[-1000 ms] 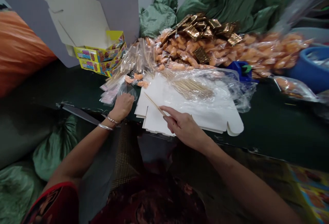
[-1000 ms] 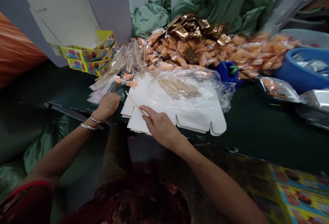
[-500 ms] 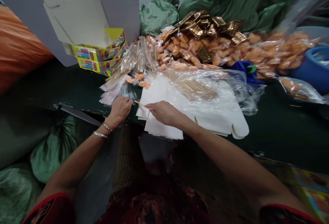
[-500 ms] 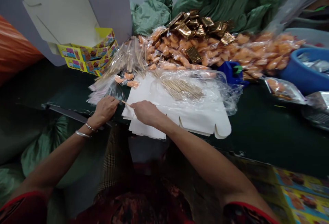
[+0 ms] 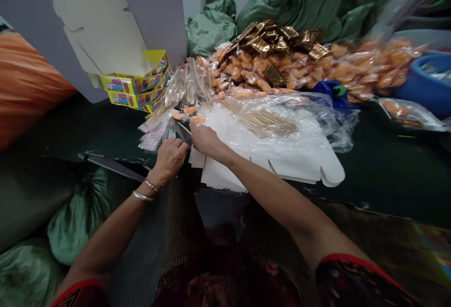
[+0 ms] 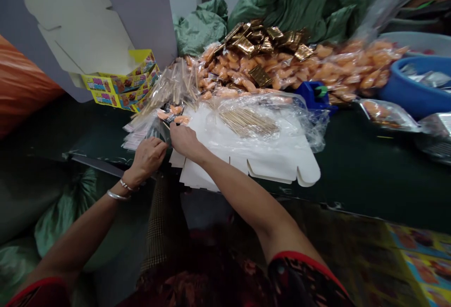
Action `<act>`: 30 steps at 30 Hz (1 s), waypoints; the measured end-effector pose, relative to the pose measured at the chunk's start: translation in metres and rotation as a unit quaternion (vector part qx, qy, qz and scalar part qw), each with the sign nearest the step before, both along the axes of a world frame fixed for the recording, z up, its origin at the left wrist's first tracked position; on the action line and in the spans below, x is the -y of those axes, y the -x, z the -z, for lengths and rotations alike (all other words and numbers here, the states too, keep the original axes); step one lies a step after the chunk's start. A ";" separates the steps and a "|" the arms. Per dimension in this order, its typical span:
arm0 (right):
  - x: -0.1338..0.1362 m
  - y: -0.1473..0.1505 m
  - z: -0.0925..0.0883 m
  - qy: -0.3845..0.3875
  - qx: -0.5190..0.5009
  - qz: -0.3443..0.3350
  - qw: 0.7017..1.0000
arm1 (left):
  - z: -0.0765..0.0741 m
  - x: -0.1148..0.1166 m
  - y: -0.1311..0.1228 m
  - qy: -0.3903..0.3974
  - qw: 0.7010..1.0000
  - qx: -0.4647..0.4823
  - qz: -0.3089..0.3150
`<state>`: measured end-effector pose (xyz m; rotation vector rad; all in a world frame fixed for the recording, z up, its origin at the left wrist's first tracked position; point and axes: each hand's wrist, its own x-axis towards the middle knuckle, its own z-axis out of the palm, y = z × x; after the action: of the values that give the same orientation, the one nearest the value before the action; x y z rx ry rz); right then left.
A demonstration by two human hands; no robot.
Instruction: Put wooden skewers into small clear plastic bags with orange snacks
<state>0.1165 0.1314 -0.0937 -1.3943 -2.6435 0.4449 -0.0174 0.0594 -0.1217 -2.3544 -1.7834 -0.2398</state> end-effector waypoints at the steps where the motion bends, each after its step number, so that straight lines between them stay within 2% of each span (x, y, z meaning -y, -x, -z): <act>1: -0.001 0.000 0.001 0.000 -0.004 0.003 1.000 | 0.000 0.003 -0.002 0.000 0.999 0.034 0.004; 3: 0.002 -0.004 0.001 -0.001 -0.013 0.005 1.000 | 0.002 0.012 -0.005 -0.003 0.989 0.145 0.006; 4: 0.006 -0.008 0.002 -0.002 -0.017 0.004 1.000 | 0.003 0.016 -0.005 -0.007 0.974 0.226 -0.007; 5: 0.011 -0.012 0.002 -0.006 -0.020 0.005 1.000 | 0.004 0.021 -0.006 -0.012 0.945 0.325 -0.032; 6: 0.019 -0.017 0.002 -0.011 -0.025 0.008 1.000 | 0.005 0.025 -0.007 -0.013 0.897 0.437 -0.067; 7: 0.027 -0.021 0.003 -0.017 -0.034 0.014 0.999 | 0.006 0.028 -0.008 -0.002 0.828 0.552 -0.105; 9: 0.045 -0.027 0.003 -0.024 -0.061 0.027 0.997 | 0.007 0.030 -0.013 0.062 0.651 0.741 -0.153; 10: 0.054 -0.029 0.004 -0.023 -0.077 0.029 0.996 | 0.007 0.029 -0.016 0.100 0.570 0.800 -0.158; 11: 0.063 -0.029 0.004 -0.018 -0.093 0.026 0.995 | 0.006 0.028 -0.019 0.131 0.508 0.837 -0.154; 12: 0.072 -0.030 0.003 -0.010 -0.110 0.018 0.994 | 0.004 0.025 -0.022 0.148 0.469 0.858 -0.149; 13: 0.080 -0.030 0.002 0.000 -0.131 0.008 0.991 | 0.002 0.022 -0.024 0.149 0.450 0.868 -0.146; 16: 0.103 -0.038 -0.001 0.043 -0.244 -0.019 0.969 | -0.009 0.018 -0.027 0.118 0.438 0.878 -0.153; 19: 0.119 -0.050 0.000 0.039 -0.342 0.020 0.939 | -0.019 0.024 -0.035 0.130 0.420 0.886 -0.148; 23: 0.118 -0.055 0.011 -0.137 -0.388 0.128 0.902 | -0.019 0.047 -0.077 0.213 0.409 0.884 -0.080; 26: 0.107 -0.055 0.016 -0.231 -0.407 0.156 0.870 | -0.013 0.065 -0.108 0.231 0.412 0.880 -0.055; 28: 0.107 -0.062 0.007 -0.259 -0.415 0.155 0.858 | -0.013 0.075 -0.111 0.253 0.432 0.864 -0.055; 29: 0.110 -0.068 -0.001 -0.270 -0.411 0.138 0.860 | -0.016 0.080 -0.106 0.297 0.463 0.834 -0.045; 30: 0.115 -0.075 -0.012 -0.279 -0.396 0.103 0.869 | -0.021 0.083 -0.098 0.358 0.508 0.783 -0.024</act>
<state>0.1920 0.0167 -0.0822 -0.9868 -1.7313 0.1433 0.0804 -0.0240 -0.1009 -2.3669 -2.8041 -2.9509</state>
